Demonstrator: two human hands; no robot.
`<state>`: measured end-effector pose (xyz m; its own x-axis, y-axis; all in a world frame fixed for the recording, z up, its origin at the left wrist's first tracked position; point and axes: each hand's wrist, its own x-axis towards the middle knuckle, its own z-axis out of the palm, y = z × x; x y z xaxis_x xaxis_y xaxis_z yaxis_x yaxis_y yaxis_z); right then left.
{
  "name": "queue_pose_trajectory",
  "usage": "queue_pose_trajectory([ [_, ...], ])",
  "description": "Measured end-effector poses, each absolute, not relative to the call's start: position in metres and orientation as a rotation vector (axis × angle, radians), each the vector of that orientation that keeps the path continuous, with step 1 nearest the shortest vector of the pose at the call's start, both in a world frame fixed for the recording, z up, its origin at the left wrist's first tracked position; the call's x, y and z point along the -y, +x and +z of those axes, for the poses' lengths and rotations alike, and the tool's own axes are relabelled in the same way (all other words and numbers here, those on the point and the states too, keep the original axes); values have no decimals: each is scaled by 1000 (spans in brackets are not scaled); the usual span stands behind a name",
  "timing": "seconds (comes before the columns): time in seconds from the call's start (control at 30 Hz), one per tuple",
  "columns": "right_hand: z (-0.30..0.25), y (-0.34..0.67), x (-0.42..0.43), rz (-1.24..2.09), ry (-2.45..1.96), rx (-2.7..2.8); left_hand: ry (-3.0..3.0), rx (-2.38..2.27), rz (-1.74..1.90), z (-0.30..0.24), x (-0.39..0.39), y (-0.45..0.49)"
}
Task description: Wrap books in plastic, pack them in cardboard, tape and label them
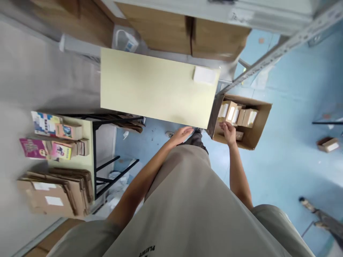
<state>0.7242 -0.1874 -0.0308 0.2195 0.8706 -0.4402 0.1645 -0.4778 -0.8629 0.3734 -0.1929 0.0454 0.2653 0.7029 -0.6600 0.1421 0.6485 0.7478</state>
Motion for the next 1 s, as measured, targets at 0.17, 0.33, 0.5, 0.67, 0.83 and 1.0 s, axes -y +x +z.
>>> queue_pose_trajectory([
  [0.17,52,596,149,1376,-1670,1138,738,-1340,860,87,211,271],
  [0.33,100,450,120,1477,-1482,1372,574,-1475,1216,117,247,158],
  [0.5,134,302,108,1629,-1271,1663,380,-1606,1576,134,300,56],
  [0.67,156,173,111,1785,-1060,1953,240,-1750,1756,142,349,-18],
  [0.83,142,52,100,1940,-838,2093,43,-1930,1828,143,373,-83],
  [1.0,126,-66,96,2111,-624,2147,-196,-2069,1889,156,377,-141],
])
